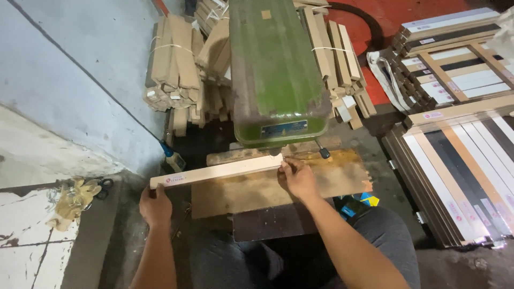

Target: Using a pneumatic machine to join or process wooden strips for frame assembly.

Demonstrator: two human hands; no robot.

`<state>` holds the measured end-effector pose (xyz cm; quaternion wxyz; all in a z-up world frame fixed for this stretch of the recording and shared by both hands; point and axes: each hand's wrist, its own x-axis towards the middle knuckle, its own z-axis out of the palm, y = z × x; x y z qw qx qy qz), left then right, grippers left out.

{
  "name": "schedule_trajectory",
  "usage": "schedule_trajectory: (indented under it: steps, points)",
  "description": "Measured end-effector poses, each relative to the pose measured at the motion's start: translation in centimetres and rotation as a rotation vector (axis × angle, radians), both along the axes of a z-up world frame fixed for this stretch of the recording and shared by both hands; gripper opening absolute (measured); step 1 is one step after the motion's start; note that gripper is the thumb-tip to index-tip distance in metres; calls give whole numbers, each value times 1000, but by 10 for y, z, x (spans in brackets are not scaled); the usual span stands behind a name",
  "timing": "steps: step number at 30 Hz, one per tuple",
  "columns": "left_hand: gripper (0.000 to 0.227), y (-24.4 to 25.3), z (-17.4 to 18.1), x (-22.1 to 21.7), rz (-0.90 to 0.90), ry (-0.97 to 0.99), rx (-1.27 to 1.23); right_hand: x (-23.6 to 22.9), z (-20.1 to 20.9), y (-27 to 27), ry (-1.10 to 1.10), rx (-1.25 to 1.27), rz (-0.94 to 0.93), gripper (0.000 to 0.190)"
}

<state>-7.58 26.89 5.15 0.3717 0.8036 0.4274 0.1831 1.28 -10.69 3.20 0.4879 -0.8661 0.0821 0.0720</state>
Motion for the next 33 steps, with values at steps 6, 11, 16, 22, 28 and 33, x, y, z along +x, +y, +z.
schedule_trajectory:
  steps: [6, 11, 16, 22, 28, 33]
  points:
    - [63, 12, -22, 10, 33, 75, 83, -2, 9, 0, -53, 21, -4, 40]
    - [53, -66, -27, 33, -15, -179, 600, -14, 31, -5, -52, 27, 21, 41]
    - [46, -174, -21, 36, -387, -326, 750, -49, 93, -26, -15, 32, -79, 42]
    - [46, -237, -21, 26, -715, -254, 659, -45, 134, -80, -97, 180, -244, 44]
    - [51, -238, -15, 21, -766, -113, 577, -47, 167, -84, -101, 21, 8, 37]
    - [52, -238, -18, 23, -787, -126, 582, -4, 129, -72, -62, -120, 118, 42]
